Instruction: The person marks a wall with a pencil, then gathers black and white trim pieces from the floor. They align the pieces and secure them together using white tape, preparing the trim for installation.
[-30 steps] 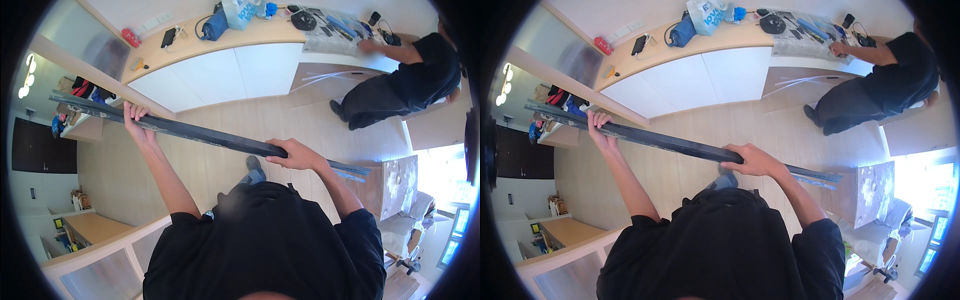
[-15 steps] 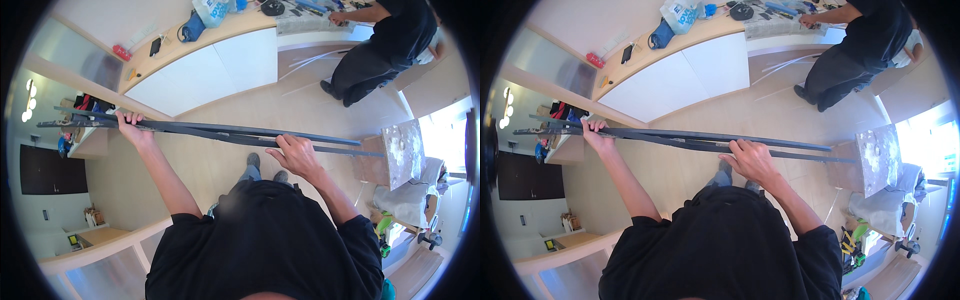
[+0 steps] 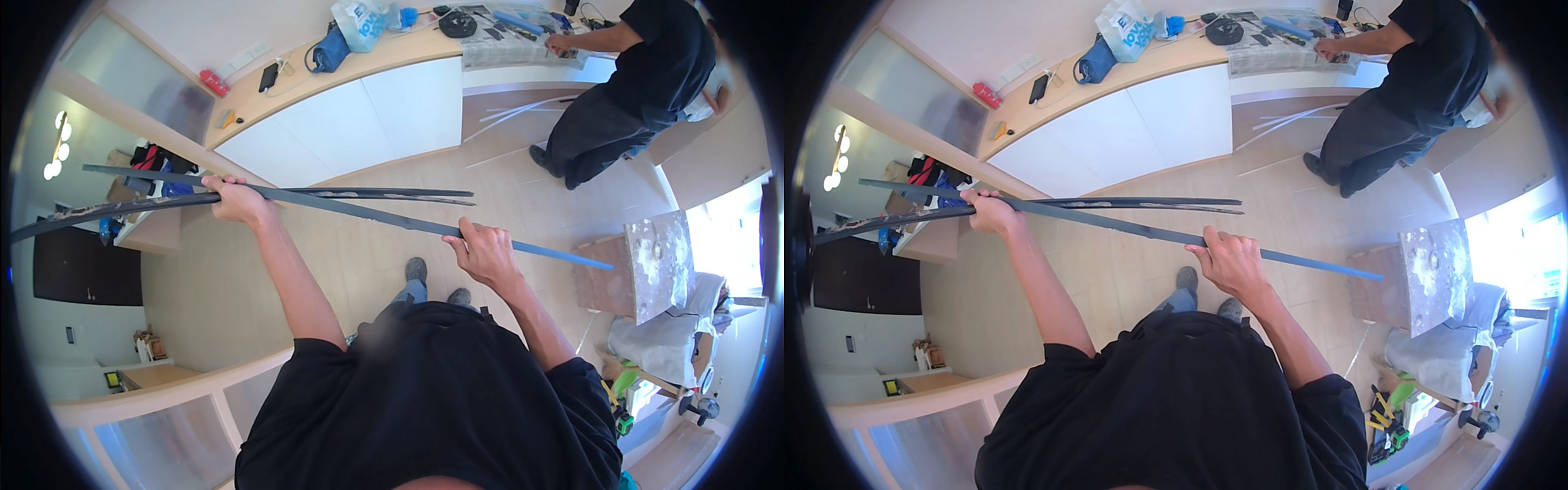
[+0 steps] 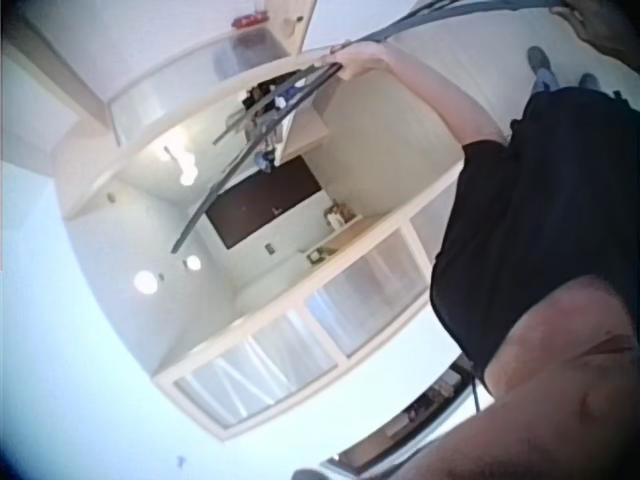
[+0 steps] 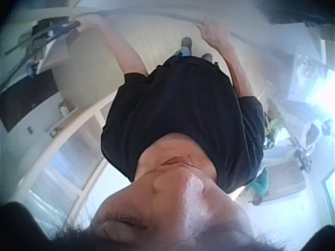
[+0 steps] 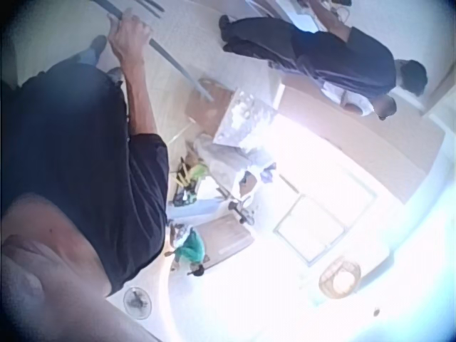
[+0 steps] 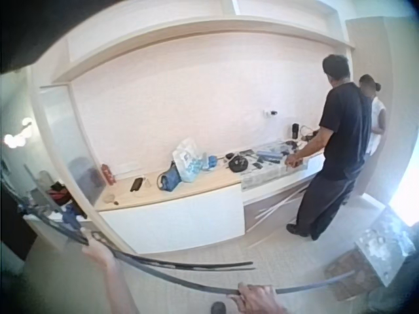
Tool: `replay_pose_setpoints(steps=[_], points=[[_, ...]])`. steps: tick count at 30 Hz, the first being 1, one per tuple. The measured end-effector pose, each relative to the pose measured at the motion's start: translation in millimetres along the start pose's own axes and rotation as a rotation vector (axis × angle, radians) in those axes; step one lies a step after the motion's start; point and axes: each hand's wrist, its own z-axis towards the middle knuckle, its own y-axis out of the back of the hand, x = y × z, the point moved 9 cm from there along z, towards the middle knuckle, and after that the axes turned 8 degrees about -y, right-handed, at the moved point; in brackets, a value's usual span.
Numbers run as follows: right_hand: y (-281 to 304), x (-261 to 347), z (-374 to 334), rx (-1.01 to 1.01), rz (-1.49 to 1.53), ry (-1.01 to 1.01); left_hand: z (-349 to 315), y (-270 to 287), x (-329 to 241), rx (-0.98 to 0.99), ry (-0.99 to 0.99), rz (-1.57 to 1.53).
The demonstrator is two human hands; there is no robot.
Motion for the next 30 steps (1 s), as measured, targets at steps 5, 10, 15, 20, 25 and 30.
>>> replay_pose_setpoints(steps=[5, 10, 15, 20, 25, 30], points=[[-14, 5, -9, 0.057, 0.029, -0.024, 9, 8, 9, 0.028, -0.018, 0.05], [-16, 8, -21, 0.011, 0.196, 0.01, 17, 3, 23, 0.136, 0.048, 0.001], [-23, -29, -42, 0.006, 0.28, -0.147, 21, -13, 20, 0.321, -0.054, 0.047], [-7, -82, -71, -0.138, 0.357, -0.353, 22, -21, 47, 0.427, -0.041, 0.026], [10, -102, -84, -0.334, 0.439, -0.425, -1, -55, 115, 0.577, -0.012, -0.05], [20, -116, -101, -0.527, 0.344, -0.534, -13, -103, 174, 0.691, -0.098, -0.012]])
